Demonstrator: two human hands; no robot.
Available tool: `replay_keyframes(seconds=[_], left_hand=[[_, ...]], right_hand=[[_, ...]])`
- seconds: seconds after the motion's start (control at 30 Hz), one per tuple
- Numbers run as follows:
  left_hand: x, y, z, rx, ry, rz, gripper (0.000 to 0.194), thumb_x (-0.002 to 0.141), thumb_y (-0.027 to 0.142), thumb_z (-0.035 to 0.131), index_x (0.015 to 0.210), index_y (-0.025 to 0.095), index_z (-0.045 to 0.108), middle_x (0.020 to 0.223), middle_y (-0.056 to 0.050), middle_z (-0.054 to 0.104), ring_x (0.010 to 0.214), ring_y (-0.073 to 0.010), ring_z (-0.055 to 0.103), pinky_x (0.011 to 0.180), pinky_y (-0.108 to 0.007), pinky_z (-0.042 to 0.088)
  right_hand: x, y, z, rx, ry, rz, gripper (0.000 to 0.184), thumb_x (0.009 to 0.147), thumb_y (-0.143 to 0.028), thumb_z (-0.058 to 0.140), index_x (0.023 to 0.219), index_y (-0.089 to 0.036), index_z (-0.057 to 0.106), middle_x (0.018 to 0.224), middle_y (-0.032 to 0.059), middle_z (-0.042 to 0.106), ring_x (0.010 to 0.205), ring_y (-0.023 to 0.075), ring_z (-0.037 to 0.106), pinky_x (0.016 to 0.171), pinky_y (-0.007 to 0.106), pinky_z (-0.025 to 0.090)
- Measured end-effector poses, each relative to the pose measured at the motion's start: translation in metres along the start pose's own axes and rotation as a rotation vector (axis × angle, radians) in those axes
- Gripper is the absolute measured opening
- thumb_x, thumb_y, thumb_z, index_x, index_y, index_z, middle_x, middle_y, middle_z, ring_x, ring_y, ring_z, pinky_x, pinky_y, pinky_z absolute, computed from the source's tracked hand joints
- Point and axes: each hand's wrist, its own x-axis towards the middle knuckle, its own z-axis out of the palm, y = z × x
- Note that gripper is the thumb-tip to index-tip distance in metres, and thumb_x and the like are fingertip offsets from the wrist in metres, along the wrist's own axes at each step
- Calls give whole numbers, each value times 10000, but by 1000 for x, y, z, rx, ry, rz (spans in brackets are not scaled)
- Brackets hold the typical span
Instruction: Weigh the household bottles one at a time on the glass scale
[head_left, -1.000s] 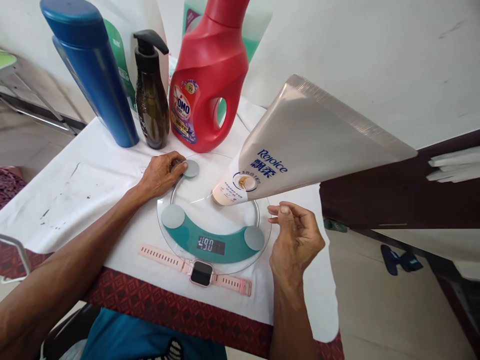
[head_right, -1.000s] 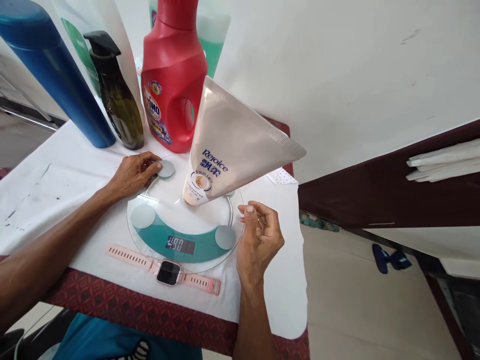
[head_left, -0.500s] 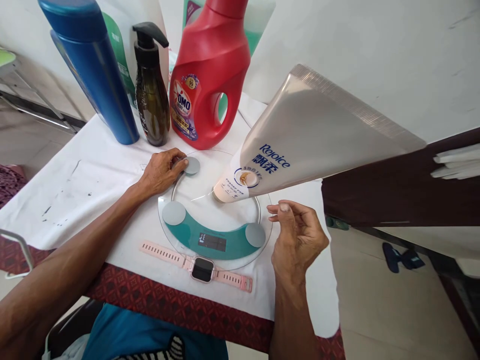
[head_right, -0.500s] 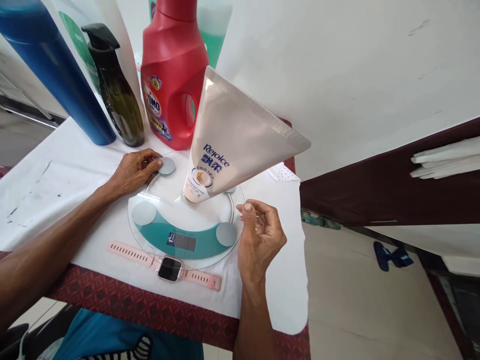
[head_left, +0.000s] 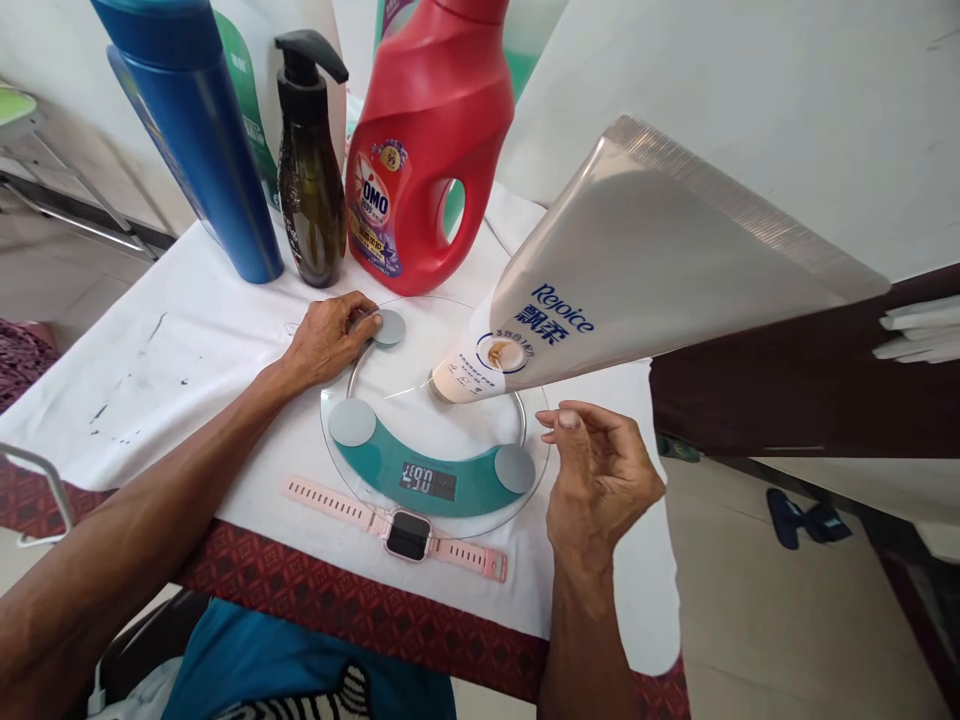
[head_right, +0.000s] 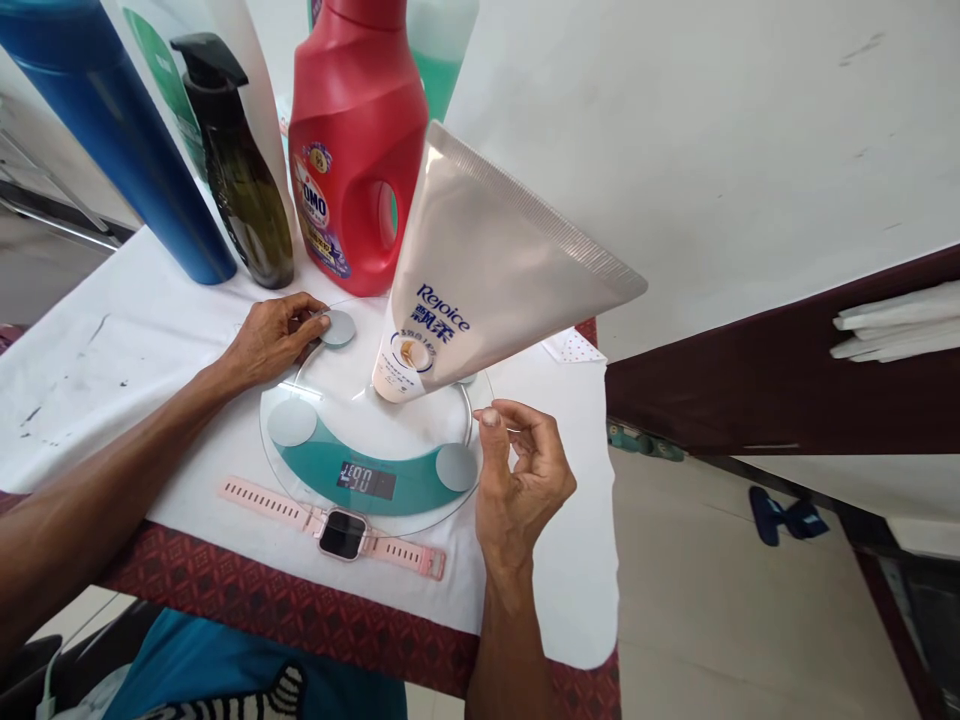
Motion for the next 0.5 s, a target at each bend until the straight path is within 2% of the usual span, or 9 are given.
replay_keyframes(seconds=[0.1, 0.17, 0.23, 0.3, 0.4, 0.5], left_hand=[[0, 0, 0, 12, 0, -8, 320, 926, 405, 562, 1032, 155, 732, 681, -19, 663, 651, -169, 567, 633, -300, 426], [0, 0, 0, 22, -2, -11, 321, 927, 407, 560, 1028, 157, 733, 673, -17, 658, 644, -167, 564, 635, -303, 421], [0, 0, -1, 27, -7, -15, 325, 926, 411, 558, 1029, 157, 732, 669, -15, 654, 637, -167, 561, 640, -306, 418], [0, 0, -2, 34, -7, -16, 333, 923, 419, 554, 1030, 158, 729, 665, -13, 649, 629, -168, 557, 639, -309, 412], [1, 0, -3, 55, -7, -14, 346, 920, 445, 541, 1013, 169, 728, 649, -9, 645, 628, -177, 560, 635, -310, 405], [1, 0, -3, 65, -13, -21, 366, 916, 479, 531, 1001, 182, 727, 650, -9, 653, 633, -186, 574, 634, -310, 407]], right_hand=[[1, 0, 1, 160, -61, -38, 381, 884, -550, 731, 1059, -211, 727, 946, 53, 737, 918, 263, 734, 792, 421, 581], [2, -3, 5, 274, -137, -82, 531, 843, -628, 745, 1191, -229, 706, 1105, 79, 727, 1061, 295, 717, 813, 431, 588], [2, -9, 11, 317, -230, -124, 705, 785, -696, 774, 1315, -248, 654, 1276, 98, 686, 1211, 318, 663, 917, 472, 585], [0, -18, 18, 306, -328, -140, 768, 748, -670, 824, 1362, -261, 612, 1347, 94, 655, 1282, 314, 619, 1032, 504, 549], [-1, -34, 28, 273, -391, -83, 602, 802, -523, 836, 1305, -277, 615, 1311, 63, 674, 1260, 271, 625, 1091, 494, 523], [4, -44, 35, 262, -337, -7, 445, 858, -472, 796, 1228, -273, 650, 1285, 54, 708, 1189, 248, 667, 1074, 487, 540]])
